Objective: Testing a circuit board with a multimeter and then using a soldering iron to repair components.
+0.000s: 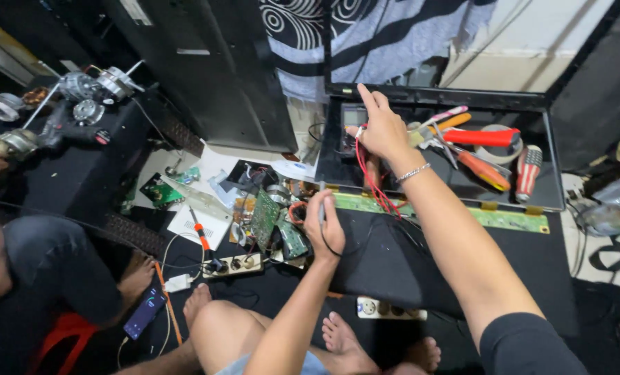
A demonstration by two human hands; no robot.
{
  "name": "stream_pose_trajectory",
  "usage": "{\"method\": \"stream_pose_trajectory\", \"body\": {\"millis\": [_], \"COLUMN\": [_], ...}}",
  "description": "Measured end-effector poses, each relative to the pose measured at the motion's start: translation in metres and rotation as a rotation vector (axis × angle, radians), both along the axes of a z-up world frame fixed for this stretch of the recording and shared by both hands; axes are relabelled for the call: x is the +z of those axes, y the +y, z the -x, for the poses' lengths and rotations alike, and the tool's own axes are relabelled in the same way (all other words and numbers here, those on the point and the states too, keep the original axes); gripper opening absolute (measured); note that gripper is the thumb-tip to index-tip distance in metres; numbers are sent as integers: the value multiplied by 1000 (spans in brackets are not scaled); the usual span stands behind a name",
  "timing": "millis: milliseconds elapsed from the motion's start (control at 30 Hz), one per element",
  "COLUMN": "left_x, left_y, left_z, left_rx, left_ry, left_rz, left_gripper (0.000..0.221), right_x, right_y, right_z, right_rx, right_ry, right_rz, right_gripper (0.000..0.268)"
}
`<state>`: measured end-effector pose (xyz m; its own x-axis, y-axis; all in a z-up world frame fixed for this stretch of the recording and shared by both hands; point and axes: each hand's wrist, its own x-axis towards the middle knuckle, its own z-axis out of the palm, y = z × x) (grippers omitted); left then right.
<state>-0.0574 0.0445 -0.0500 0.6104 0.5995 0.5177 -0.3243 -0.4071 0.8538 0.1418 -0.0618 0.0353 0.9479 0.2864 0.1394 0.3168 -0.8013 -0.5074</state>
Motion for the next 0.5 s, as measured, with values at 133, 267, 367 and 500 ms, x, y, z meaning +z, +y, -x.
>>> {"method": "stream_pose_trajectory", "body": {"millis": [133,267,367,500], "left_x": [-1,3,7,3], "left_y": [2,-2,0,1], "left_z": [-1,1,1,1], "left_rx": [-12,-21,-32,-40], "left_ry": [7,17,26,37], "left_rz": [-1,53,68,100], "left_gripper": [19,18,18,18], "right_x": [-22,-36,-39,-42], "right_y": [6,3,6,5], "right_z": [-35,-46,-51,-53], "right_rx": [31,58,43,28], "right_ry": [-17,4,18,55], "right_rz": [105,48,-42,-79], "right_gripper": [89,69,66,66]}}
